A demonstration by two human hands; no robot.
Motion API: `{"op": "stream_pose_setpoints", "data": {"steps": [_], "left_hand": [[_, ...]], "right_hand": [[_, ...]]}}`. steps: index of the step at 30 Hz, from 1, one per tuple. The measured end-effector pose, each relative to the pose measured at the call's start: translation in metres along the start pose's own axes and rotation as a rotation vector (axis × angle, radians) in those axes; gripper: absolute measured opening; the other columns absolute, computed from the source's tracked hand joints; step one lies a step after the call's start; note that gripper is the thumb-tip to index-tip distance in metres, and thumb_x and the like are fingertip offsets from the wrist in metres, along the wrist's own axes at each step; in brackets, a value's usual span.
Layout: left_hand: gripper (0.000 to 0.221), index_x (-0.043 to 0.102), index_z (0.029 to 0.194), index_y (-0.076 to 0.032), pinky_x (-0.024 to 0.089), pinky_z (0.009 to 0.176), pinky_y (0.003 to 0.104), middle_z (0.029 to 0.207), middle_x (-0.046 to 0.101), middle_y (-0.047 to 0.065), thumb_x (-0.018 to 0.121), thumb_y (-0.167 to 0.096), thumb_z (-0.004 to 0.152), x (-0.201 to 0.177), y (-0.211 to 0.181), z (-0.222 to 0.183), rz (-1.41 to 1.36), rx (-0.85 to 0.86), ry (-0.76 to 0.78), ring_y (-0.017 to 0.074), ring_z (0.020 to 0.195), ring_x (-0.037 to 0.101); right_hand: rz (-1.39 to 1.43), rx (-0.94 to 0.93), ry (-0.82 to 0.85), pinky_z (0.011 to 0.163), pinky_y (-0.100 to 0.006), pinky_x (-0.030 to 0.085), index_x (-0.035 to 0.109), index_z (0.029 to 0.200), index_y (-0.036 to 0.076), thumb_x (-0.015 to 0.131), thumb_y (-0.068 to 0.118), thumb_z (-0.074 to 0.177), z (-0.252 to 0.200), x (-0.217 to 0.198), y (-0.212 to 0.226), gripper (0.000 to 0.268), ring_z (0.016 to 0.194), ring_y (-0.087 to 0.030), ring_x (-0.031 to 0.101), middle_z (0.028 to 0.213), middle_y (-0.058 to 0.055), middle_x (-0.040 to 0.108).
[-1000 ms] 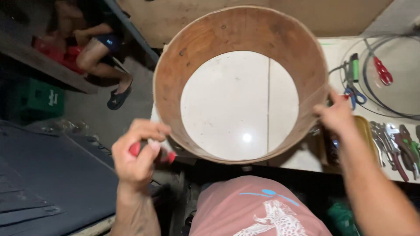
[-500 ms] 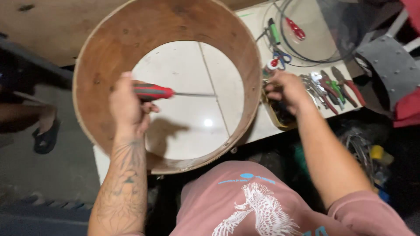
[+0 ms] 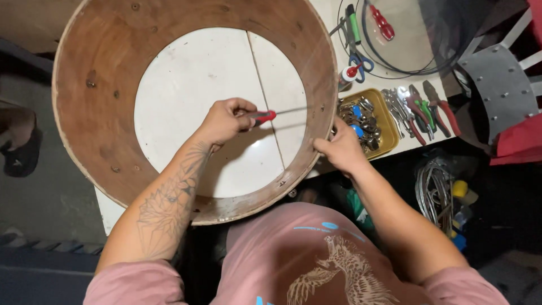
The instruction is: Repairing the internal hardware of a wooden drum shell using a screwdriver and pliers
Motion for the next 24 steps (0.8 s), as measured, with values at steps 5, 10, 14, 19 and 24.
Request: {"op": "stream_pose_setpoints", "data": {"steps": [5, 10, 14, 19, 24], "left_hand": [[0.040, 0.074, 0.111, 0.002, 0.066, 0.067, 0.027, 0.103, 0.071, 0.019, 0.079, 0.001, 0.072, 0.004, -0.015, 0.004, 0.032, 0.051, -0.052, 0.0217, 0.086, 0.069], [0.039, 0.075, 0.106, 0.003, 0.063, 0.062, 0.025, 0.100, 0.073, 0.020, 0.076, 0.003, 0.068, 0.009, -0.029, -0.004, 0.060, 0.034, -0.051, 0.0207, 0.083, 0.071], [0.038, 0.076, 0.105, 0.002, 0.063, 0.061, 0.025, 0.099, 0.074, 0.019, 0.077, 0.002, 0.067, 0.011, -0.016, 0.006, 0.051, 0.032, -0.063, 0.0193, 0.081, 0.072], [0.038, 0.080, 0.100, -0.010, 0.067, 0.058, 0.024, 0.095, 0.077, 0.011, 0.080, -0.002, 0.062, 0.002, 0.004, 0.020, 0.065, -0.004, -0.110, 0.0161, 0.079, 0.077], [0.038, 0.075, 0.106, 0.003, 0.063, 0.063, 0.024, 0.100, 0.074, 0.019, 0.075, 0.002, 0.068, 0.008, -0.020, 0.003, -0.005, 0.002, -0.083, 0.0193, 0.084, 0.072]], "right_hand": [[0.141, -0.039, -0.010, 0.091, -0.038, 0.055, 0.071, 0.114, 0.003, 0.087, 0.015, 0.067, 0.009, -0.014, 0.007, 0.050, 0.094, -0.021, 0.063, 0.098, -0.015, 0.069], [-0.045, -0.074, 0.081, 0.085, -0.040, 0.054, 0.071, 0.113, 0.011, 0.085, 0.023, 0.068, 0.019, -0.015, 0.023, 0.049, 0.089, -0.023, 0.064, 0.093, -0.011, 0.069], [0.075, -0.061, 0.073, 0.098, -0.040, 0.051, 0.067, 0.118, 0.005, 0.084, 0.016, 0.068, 0.016, -0.014, 0.021, 0.054, 0.099, -0.023, 0.061, 0.100, -0.015, 0.066], [0.037, -0.056, 0.085, 0.101, -0.042, 0.051, 0.066, 0.122, 0.006, 0.082, 0.018, 0.069, 0.019, -0.012, 0.018, 0.056, 0.105, -0.026, 0.063, 0.104, -0.018, 0.067], [0.029, -0.033, 0.087, 0.103, -0.043, 0.051, 0.065, 0.125, 0.007, 0.084, 0.022, 0.069, 0.019, -0.010, 0.014, 0.061, 0.108, -0.029, 0.065, 0.108, -0.019, 0.067]]}}
Point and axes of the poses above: each hand's wrist, its own z-axis towards the middle knuckle, its own x-axis out of the palm, y = z × x, the point moved 8 cm from there along z, towards the middle knuckle
